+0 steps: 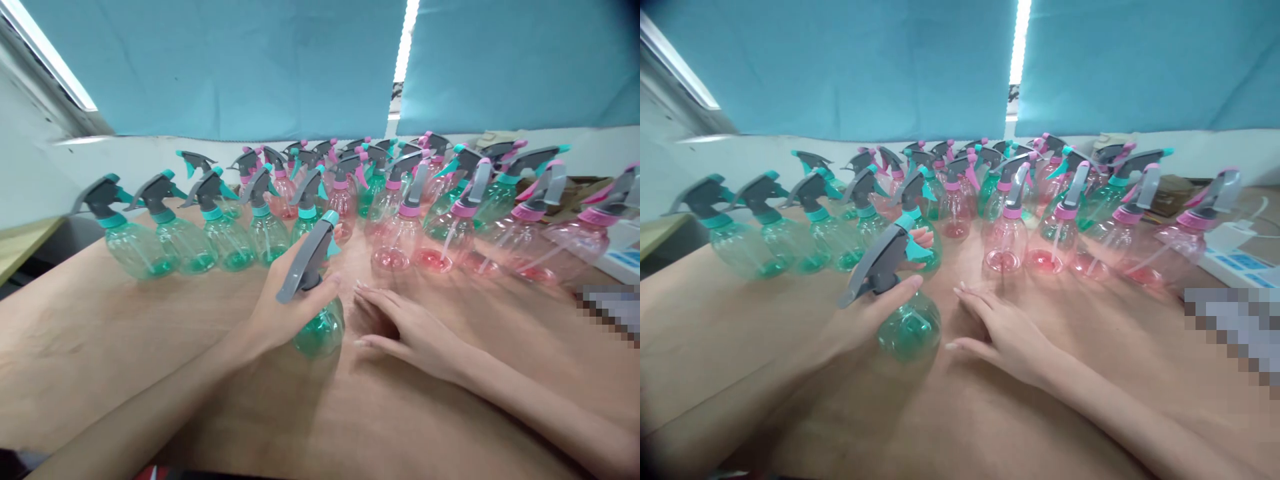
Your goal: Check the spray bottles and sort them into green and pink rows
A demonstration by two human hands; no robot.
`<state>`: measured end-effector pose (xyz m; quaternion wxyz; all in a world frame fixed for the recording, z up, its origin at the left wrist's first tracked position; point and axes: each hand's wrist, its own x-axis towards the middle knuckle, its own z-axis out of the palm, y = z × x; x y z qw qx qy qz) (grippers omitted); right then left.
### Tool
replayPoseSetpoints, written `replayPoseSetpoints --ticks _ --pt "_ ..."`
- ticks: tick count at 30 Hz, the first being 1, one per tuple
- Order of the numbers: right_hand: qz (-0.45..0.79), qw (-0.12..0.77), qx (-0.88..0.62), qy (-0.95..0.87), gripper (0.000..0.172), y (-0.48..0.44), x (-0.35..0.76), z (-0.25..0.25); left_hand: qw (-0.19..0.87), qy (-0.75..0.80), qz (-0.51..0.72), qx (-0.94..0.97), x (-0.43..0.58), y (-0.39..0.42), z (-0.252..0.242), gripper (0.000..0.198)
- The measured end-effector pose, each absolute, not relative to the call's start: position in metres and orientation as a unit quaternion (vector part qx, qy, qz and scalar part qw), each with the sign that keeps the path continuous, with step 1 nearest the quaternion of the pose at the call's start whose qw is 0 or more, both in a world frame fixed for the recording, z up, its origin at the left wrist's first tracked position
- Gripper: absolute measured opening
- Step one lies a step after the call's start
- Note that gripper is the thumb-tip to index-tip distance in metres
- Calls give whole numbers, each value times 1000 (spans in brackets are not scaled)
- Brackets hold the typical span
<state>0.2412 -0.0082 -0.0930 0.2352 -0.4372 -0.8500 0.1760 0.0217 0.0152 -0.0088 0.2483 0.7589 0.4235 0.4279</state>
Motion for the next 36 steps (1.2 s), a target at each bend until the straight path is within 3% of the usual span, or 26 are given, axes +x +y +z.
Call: replayPoseSetpoints --ticks 7,13,20,23,30,36 --pt "162 312 -419 -837 76 -16 216 -63 275 412 428 756 33 24 -14 29" --pt "156 368 -440 -804 77 -4 200 -49 247 389 439 772 59 44 -20 15" --pt "104 386 -472 -786 49 27 210 -49 229 390 387 804 69 64 -6 46" --pt "90 389 -494 -772 50 42 216 -50 221 402 366 810 60 65 -1 60" --pt "104 410 -508 -750 62 72 220 -48 229 454 348 788 30 48 -4 37" --pt "105 416 -525 -735 66 87 213 -46 283 479 315 769 11 39 -24 30"
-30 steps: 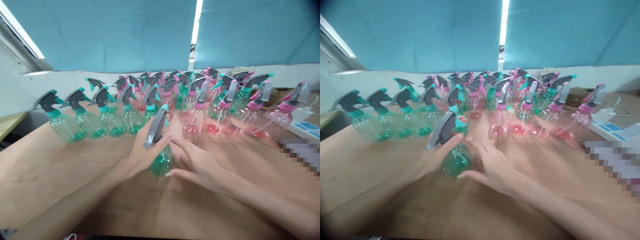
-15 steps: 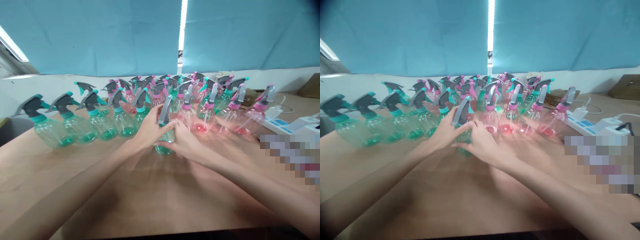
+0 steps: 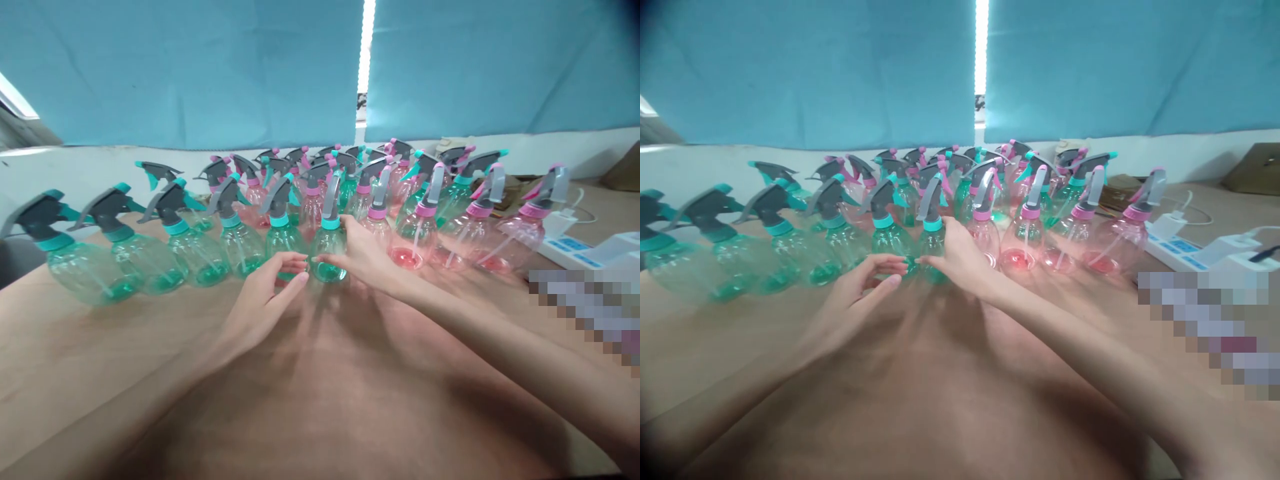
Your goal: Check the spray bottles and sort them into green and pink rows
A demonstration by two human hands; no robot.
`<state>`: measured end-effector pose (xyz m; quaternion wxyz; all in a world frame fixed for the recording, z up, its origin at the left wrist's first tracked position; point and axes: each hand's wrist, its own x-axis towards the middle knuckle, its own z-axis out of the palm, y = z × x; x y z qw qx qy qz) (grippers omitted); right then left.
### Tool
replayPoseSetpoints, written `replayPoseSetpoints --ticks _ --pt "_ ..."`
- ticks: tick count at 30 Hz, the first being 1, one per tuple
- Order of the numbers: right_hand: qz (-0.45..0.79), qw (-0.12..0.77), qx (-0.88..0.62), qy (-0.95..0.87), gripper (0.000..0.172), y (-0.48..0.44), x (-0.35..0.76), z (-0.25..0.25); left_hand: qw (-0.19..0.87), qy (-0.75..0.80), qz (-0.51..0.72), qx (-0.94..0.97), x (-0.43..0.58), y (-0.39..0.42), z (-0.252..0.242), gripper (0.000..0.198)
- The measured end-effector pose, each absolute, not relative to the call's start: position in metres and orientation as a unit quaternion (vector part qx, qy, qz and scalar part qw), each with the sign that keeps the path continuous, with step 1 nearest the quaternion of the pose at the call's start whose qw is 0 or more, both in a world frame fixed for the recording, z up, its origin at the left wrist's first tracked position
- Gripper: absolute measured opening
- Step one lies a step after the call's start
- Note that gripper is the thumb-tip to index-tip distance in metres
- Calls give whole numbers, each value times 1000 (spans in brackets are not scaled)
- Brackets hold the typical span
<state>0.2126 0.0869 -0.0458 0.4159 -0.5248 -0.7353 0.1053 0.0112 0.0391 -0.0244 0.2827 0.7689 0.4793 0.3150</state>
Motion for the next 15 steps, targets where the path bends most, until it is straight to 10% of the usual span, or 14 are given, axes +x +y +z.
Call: replayPoseSetpoints --ticks 15 --pt "98 401 -539 -734 83 93 208 -48 304 473 265 783 3 37 -43 19"
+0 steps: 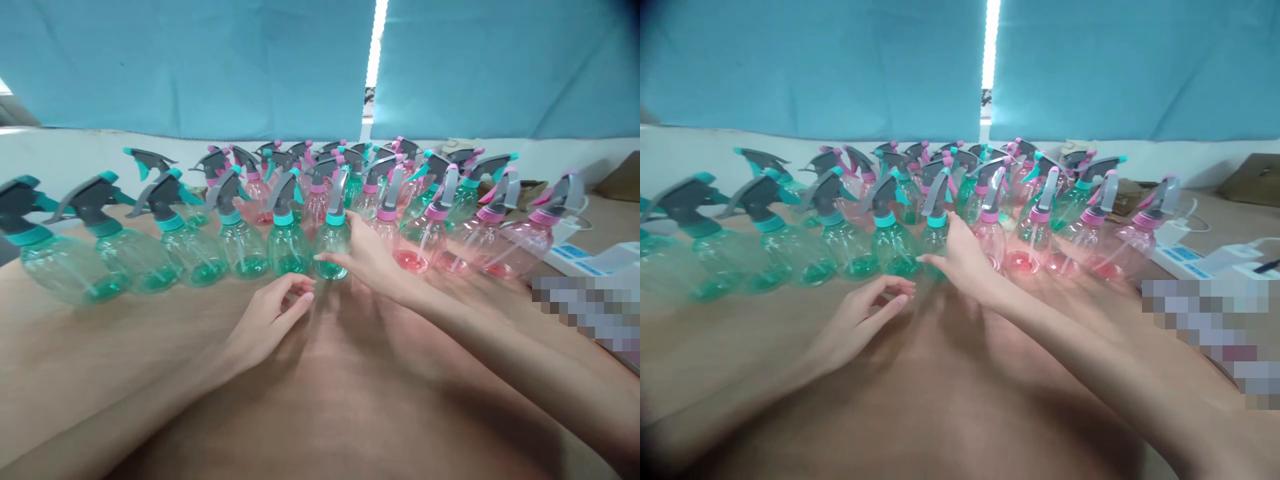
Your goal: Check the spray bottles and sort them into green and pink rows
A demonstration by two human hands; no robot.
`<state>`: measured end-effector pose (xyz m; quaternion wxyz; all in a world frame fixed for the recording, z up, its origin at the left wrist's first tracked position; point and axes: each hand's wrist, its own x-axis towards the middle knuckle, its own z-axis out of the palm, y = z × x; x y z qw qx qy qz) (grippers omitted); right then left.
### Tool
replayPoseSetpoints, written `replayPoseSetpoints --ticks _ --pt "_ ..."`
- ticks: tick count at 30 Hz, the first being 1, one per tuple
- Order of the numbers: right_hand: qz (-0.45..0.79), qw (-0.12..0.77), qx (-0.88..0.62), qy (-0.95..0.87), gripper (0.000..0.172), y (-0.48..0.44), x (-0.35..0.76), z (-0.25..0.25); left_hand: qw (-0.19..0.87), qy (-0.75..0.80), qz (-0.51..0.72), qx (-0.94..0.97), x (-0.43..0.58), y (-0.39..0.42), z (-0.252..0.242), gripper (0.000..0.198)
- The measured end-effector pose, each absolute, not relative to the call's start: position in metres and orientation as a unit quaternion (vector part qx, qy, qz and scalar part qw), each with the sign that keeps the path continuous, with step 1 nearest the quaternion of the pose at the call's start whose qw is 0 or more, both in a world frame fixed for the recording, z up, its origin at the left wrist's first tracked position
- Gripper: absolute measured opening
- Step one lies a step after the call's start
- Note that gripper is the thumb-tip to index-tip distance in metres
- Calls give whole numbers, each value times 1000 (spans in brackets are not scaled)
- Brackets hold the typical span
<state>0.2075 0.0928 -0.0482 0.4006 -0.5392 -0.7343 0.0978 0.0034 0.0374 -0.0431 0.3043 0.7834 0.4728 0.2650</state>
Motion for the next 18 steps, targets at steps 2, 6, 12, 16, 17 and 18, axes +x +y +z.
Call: replayPoseSetpoints --ticks 2,6,12,16,17,18 --pt "91 404 -536 -735 85 85 210 -46 302 471 265 785 3 37 -43 19" --pt "81 409 -543 -729 64 54 229 -39 298 469 260 789 4 38 -42 18" --pt "20 388 -622 -680 34 28 275 -32 300 460 252 797 13 44 -42 18" --pt "-2 377 -651 -659 47 44 284 -33 311 440 246 806 32 50 -43 20" --pt "4 375 -651 -660 51 50 283 -33 314 435 244 808 37 51 -43 20" --pt "16 374 -648 -663 54 56 281 -34 317 431 242 810 42 53 -44 20"
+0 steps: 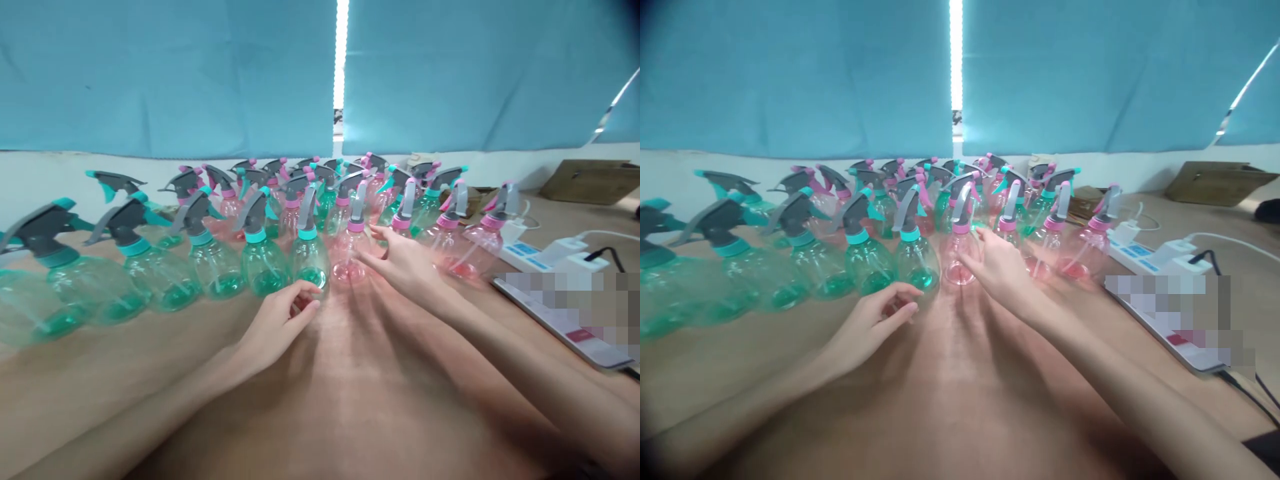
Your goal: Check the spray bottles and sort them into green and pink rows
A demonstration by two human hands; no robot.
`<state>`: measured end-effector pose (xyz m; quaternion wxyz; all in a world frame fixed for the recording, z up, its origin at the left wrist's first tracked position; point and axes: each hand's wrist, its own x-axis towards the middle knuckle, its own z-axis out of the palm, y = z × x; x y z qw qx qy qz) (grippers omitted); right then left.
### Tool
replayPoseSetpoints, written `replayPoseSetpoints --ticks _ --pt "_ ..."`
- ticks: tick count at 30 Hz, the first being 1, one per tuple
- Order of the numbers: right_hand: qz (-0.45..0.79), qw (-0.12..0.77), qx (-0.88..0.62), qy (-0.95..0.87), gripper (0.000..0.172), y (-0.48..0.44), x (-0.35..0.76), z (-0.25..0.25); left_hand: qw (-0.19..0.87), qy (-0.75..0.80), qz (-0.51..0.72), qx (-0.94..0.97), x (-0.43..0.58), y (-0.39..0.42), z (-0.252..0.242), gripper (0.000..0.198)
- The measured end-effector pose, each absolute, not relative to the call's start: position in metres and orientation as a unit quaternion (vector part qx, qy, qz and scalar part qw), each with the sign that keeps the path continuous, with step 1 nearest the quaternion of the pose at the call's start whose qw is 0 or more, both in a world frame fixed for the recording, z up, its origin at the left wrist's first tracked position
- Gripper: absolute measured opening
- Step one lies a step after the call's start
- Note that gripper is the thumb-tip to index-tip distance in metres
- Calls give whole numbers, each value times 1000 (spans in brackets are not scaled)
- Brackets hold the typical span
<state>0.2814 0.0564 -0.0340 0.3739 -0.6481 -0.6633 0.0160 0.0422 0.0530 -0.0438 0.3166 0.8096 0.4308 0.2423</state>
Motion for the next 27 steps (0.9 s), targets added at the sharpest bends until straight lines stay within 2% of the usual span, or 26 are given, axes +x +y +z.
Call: replayPoseSetpoints --ticks 4,11,17,22,24,27 --pt "33 384 -653 -652 56 78 274 -36 329 423 234 811 57 59 -46 17" --pt "52 371 -661 -650 34 83 272 -35 352 427 225 802 66 60 -45 14" --pt "63 345 -658 -667 33 61 275 -29 372 414 253 791 72 55 -42 14" --pt "65 301 -655 -690 32 25 275 -22 364 408 322 773 77 52 -34 12" --pt "81 282 -658 -693 34 8 272 -20 363 402 347 766 79 50 -28 17" --pt "61 291 -638 -710 36 -15 262 -21 369 356 359 780 82 43 -19 38"
